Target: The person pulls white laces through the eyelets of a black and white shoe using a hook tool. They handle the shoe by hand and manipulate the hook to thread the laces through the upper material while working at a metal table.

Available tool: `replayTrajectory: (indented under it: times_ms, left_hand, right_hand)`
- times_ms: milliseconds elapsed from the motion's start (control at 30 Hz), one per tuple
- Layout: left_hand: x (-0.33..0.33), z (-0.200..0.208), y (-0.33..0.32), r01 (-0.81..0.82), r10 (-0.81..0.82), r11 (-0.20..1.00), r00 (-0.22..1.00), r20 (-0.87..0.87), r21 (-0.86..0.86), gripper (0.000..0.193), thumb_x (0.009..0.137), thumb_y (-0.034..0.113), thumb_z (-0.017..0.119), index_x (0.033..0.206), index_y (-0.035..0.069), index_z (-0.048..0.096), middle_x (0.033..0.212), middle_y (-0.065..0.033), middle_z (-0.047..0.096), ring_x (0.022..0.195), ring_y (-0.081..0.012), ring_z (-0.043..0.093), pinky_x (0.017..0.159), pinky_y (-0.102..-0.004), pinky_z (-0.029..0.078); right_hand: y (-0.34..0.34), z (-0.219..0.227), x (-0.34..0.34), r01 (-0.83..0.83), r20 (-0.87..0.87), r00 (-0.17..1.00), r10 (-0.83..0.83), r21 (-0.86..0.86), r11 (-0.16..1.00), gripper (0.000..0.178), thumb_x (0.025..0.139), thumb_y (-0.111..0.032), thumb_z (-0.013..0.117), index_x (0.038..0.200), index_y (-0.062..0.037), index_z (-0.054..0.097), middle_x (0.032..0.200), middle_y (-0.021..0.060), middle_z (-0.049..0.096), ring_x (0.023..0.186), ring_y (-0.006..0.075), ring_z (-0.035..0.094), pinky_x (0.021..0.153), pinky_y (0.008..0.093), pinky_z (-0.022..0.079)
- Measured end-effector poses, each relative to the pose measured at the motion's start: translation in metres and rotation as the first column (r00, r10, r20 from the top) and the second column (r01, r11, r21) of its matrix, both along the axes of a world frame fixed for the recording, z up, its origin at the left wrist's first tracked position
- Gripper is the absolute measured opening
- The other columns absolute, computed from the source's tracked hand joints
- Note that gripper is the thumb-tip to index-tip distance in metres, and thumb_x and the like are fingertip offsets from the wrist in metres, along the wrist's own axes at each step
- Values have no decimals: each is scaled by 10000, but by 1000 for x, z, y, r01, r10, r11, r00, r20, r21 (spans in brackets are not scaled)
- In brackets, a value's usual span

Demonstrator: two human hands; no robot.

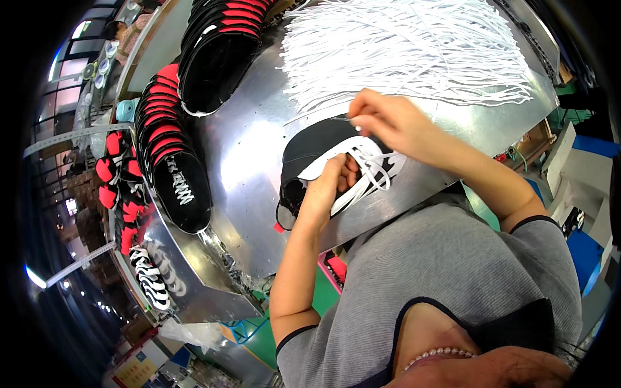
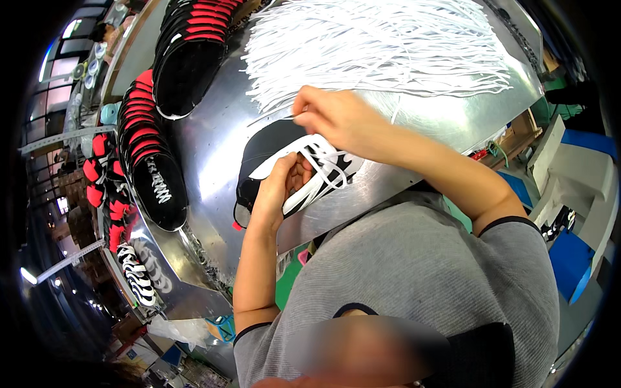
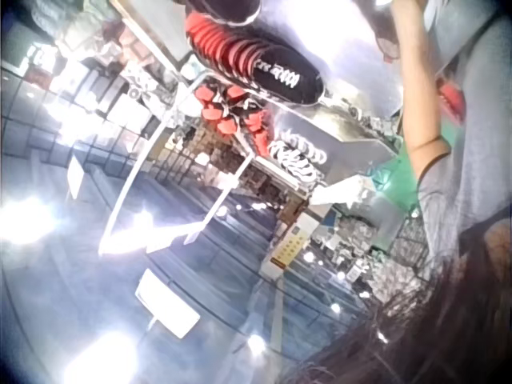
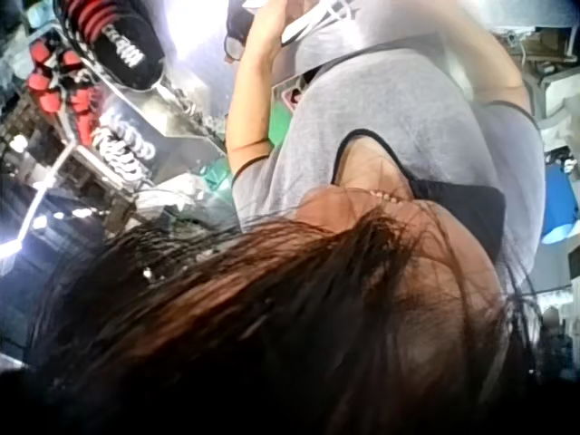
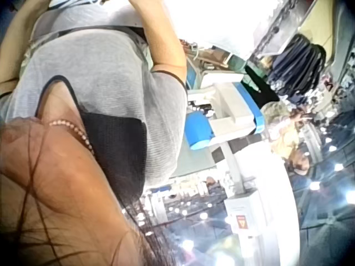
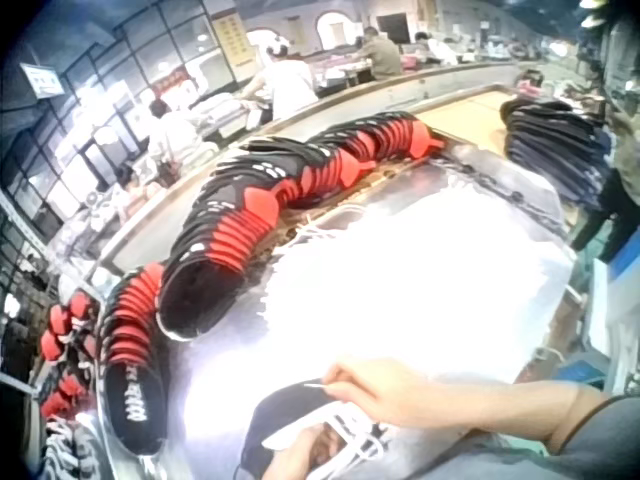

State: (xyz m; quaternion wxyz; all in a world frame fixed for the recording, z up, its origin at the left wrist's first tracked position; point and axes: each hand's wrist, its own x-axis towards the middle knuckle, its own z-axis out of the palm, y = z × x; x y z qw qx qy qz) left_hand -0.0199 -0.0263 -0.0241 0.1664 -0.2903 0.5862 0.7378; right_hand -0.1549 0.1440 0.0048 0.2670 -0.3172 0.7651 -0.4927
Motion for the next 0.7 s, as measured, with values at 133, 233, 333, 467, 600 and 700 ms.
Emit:
replayTrajectory:
  times_ms: [133, 233, 333, 467, 600, 700]
  left_hand:
    - [-1, 16, 6, -100, 99, 994, 995, -14, -52, 161, 887, 120, 698, 1017, 41, 647, 896, -7, 629, 779, -93, 530, 722, -267, 433]
    - [-6, 17, 11, -175, 157, 959, 983, -97, -222, 329, 848, 36, 717, 1169, 17, 644, 1110, -45, 655, 1015, -139, 595, 898, -289, 467]
    - [-23, 11, 5, -155, 173, 926, 985, 20, -344, 321, 835, 59, 732, 1142, 6, 653, 1084, -47, 673, 973, -141, 610, 867, -273, 470]
    - [-23, 6, 2, -41, -9, 899, 994, -113, -436, 301, 844, 101, 732, 1117, -5, 664, 1061, -46, 691, 964, -147, 628, 856, -287, 486]
    - [1, 26, -10, -1, 0, 996, 1000, 1, 85, 184, 864, 160, 693, 939, -4, 652, 773, 5, 562, 697, -102, 487, 623, -258, 383]
    - [35, 75, -2, -144, 269, 888, 933, -240, 437, 186, 876, 133, 619, 961, -29, 584, 788, -9, 441, 679, -106, 399, 622, -257, 327]
  right_hand:
    - [-20, -44, 13, 35, 104, 994, -22, -120, 992, 186, 993, -151, 511, 1119, -23, 560, 818, 73, 638, 768, 148, 620, 714, 280, 487]
    - [-21, -45, 14, 25, 123, 992, -8, -137, 990, 199, 996, -153, 500, 1144, -31, 554, 800, 62, 629, 751, 158, 611, 712, 292, 484]
    - [-23, -43, 13, 19, 114, 993, -11, -71, 997, 207, 1001, -160, 485, 1154, -37, 553, 799, 64, 629, 742, 166, 609, 705, 296, 480]
    - [-25, -49, 14, 63, 121, 991, -54, -77, 995, 211, 1003, -167, 480, 1155, -41, 554, 781, 74, 621, 722, 195, 604, 690, 323, 477]
    - [-31, -59, 19, 115, -25, 993, -118, -115, 987, 210, 1004, -185, 490, 1143, -44, 559, 762, 85, 614, 705, 216, 599, 672, 345, 474]
    - [-25, -51, 14, 156, 36, 987, -155, -50, 986, 202, 1008, -204, 495, 1123, -54, 568, 753, 87, 611, 701, 217, 597, 659, 354, 466]
